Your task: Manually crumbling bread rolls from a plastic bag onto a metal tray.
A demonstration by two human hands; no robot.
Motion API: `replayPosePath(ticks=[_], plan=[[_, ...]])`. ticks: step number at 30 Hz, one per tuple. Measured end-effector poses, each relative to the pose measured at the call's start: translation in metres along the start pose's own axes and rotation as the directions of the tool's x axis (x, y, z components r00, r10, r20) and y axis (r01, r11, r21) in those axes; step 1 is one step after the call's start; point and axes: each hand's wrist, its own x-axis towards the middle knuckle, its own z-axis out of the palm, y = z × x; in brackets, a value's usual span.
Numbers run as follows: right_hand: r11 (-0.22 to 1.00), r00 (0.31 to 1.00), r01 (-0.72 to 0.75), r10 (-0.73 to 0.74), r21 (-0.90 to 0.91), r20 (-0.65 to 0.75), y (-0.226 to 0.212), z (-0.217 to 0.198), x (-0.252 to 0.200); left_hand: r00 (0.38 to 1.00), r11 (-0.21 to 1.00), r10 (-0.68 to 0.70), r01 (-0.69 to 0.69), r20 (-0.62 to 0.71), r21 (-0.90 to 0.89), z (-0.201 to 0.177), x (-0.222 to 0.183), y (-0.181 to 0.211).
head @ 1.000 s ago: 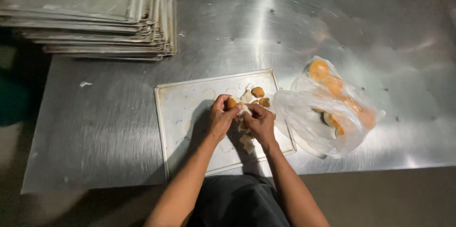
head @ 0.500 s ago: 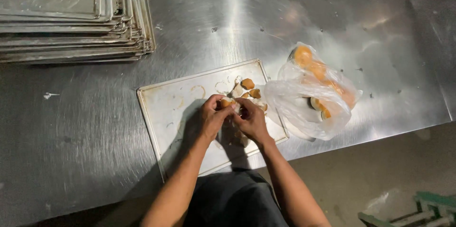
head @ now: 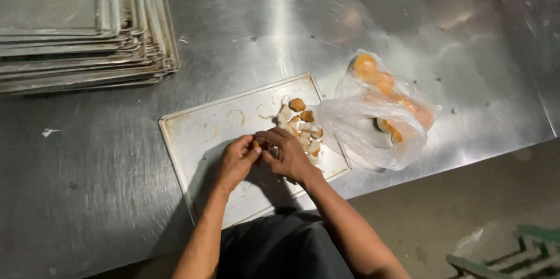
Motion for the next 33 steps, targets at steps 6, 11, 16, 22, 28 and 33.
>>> replayPosePath(ticks=[6,11,16,22,28,33], plan=[[0.908,0.971,-0.236,0.232,0.347,0.053,0.031,0.032,-0.017,1.0,0.951,-0.007,0.004,-0.007,-0.308,0.004,0.0,-0.027],[0.788,0.876,-0.44,0.483,0.43,0.011,0.061,0.039,-0.018,0.964,0.978,0.152,-0.178,-0.217,-0.105,0.023,-0.016,-0.014],[0.884,0.968,-0.223,0.252,0.411,-0.016,0.061,-0.033,-0.028,0.908,0.954,0.268,-0.205,-0.323,0.218,0.031,-0.015,0.006],[0.868,0.901,-0.38,0.425,0.319,-0.084,0.162,-0.089,-0.088,0.849,0.805,0.125,0.215,-0.513,0.553,0.068,-0.019,0.038],[0.861,0.889,-0.443,0.386,-0.25,-0.246,0.285,-0.148,-0.152,0.702,0.687,0.273,0.337,-0.658,0.644,0.108,-0.027,0.044],[0.813,0.903,-0.422,0.418,-0.401,-0.101,0.265,-0.197,-0.131,0.738,0.477,0.052,0.574,-0.673,0.666,0.149,-0.048,0.076]])
